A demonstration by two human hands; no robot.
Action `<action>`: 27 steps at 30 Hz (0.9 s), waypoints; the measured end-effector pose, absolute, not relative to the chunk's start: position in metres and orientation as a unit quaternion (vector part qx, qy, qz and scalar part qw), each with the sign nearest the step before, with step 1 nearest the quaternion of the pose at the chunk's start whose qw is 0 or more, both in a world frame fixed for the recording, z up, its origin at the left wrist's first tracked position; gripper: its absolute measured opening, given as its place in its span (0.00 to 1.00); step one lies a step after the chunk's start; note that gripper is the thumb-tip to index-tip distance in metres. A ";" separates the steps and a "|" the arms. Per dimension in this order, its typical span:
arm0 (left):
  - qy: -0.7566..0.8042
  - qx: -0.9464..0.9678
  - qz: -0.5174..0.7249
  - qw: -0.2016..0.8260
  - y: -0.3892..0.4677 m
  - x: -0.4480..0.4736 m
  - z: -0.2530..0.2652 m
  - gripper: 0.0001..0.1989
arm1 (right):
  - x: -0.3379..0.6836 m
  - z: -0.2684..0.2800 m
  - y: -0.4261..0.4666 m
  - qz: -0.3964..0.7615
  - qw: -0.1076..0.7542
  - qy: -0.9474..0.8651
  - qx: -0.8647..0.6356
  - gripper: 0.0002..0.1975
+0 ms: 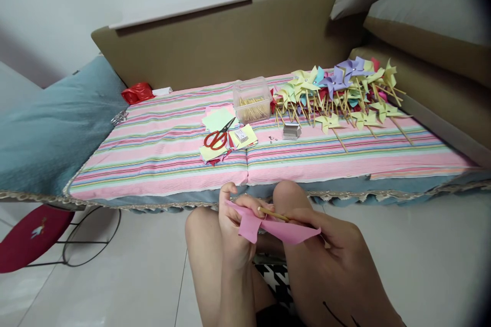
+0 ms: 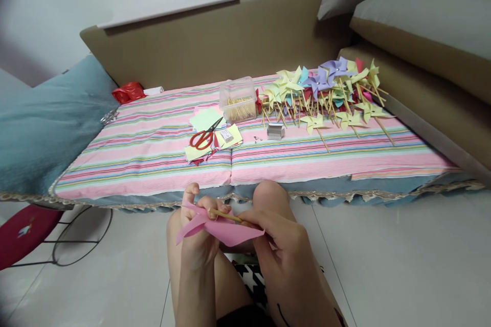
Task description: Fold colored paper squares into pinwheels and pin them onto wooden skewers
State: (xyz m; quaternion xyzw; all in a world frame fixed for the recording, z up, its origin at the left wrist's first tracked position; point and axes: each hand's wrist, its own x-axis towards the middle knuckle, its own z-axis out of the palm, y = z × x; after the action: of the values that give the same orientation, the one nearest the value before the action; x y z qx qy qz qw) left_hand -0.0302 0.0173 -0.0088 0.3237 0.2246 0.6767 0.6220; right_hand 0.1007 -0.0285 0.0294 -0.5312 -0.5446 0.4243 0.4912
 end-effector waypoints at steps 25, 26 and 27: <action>0.246 0.330 0.670 0.618 0.016 -0.032 -0.005 0.28 | 0.088 0.033 -0.036 0.408 0.537 -0.489 -0.553 0.13; 0.245 0.328 0.669 0.620 0.016 -0.032 -0.005 0.28 | 0.086 0.033 -0.036 0.406 0.542 -0.478 -0.559 0.13; 0.242 0.327 0.669 0.622 0.016 -0.032 -0.005 0.28 | 0.085 0.033 -0.037 0.403 0.547 -0.470 -0.564 0.14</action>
State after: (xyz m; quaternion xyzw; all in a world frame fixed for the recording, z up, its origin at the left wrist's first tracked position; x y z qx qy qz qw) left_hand -0.0317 0.0163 -0.0054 0.3267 0.2421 0.6692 0.6220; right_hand 0.0847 -0.0369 0.0329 -0.5641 -0.4696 0.4027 0.5470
